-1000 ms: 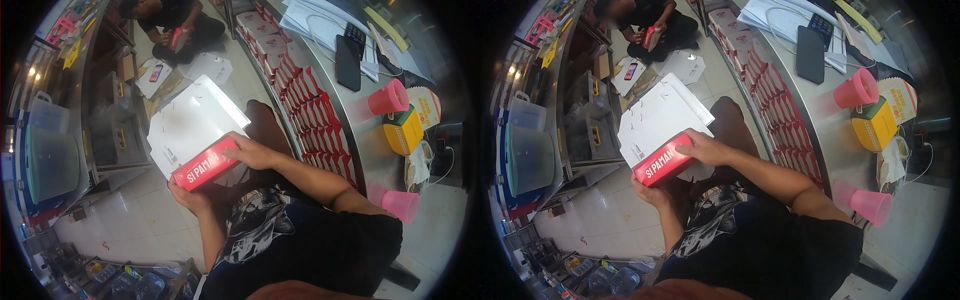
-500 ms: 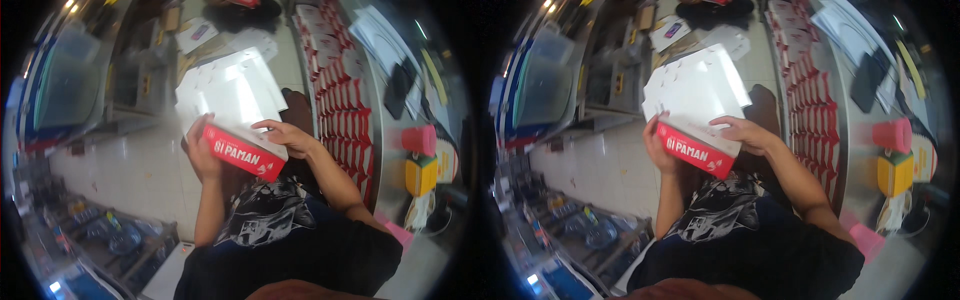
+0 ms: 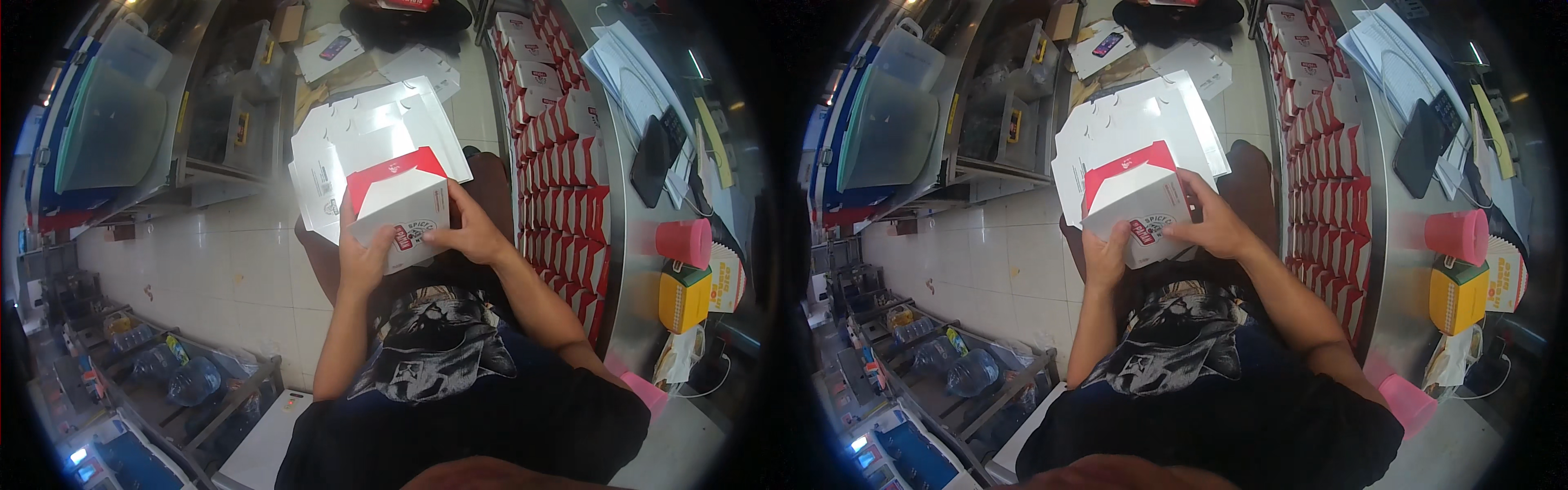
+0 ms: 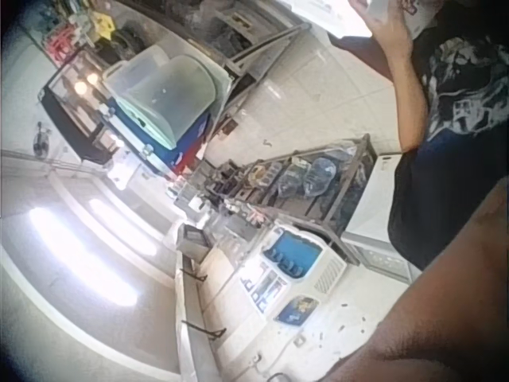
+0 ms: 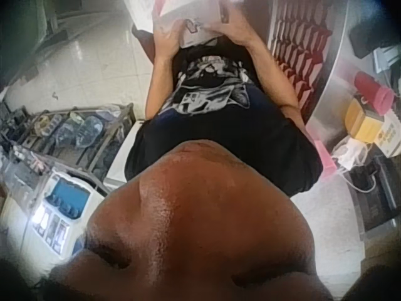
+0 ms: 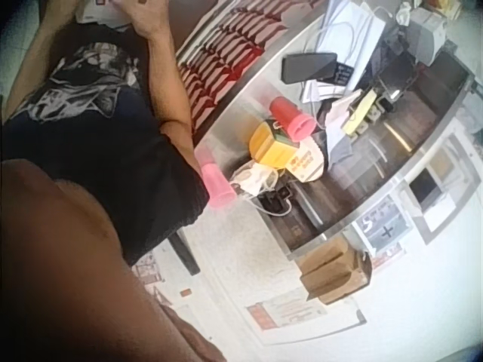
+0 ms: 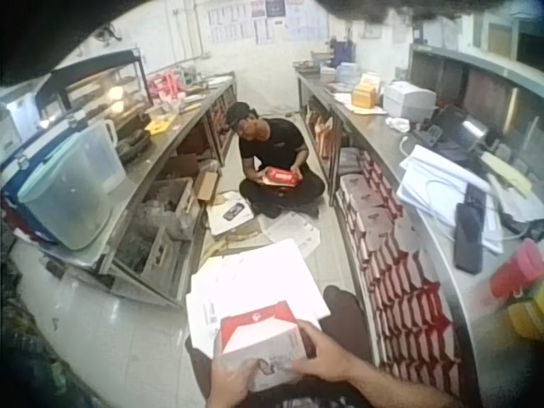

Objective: The person sits on the floor and repeatedly folds flat white cardboard sheets into small rectangular boxes. They insert a red packet labeled 'SIPAMAN' into each box, close the flaps, and place the finished boxes onto a nearby stack.

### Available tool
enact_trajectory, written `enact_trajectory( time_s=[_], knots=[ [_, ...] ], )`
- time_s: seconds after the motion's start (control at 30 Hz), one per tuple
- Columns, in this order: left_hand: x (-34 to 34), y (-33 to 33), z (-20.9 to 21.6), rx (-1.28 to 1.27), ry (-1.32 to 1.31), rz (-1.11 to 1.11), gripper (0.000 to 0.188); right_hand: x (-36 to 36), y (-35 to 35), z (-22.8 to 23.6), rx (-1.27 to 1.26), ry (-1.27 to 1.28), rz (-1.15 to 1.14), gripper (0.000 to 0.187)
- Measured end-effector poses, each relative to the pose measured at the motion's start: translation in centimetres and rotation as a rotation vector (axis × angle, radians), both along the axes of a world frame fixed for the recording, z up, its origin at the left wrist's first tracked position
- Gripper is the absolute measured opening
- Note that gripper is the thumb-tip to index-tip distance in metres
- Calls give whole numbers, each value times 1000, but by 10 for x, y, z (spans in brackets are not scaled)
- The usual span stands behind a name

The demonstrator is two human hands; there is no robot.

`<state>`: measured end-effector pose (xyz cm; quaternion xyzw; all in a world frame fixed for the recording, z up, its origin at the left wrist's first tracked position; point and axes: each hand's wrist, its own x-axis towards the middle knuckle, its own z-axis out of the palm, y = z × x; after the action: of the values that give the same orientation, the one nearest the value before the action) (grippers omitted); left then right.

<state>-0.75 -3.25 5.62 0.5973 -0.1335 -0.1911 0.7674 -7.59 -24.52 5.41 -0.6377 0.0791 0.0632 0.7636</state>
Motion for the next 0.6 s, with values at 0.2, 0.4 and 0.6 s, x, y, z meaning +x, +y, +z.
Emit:
enact_trajectory(
  time_s=[0.2, 0.4, 0.6],
  knots=[
    [-1, 0, 13, 100, -172, -39, 93, 6, 5, 26, -16, -469, -208, 72],
    [-3, 2, 24, 41, -378, 37, 74, 11, -6, 38, -148, -572, -153, 35],
    [7, 4, 34, 68, -460, -43, 46, 6, -2, 39, -103, -544, -151, 30]
  ],
)
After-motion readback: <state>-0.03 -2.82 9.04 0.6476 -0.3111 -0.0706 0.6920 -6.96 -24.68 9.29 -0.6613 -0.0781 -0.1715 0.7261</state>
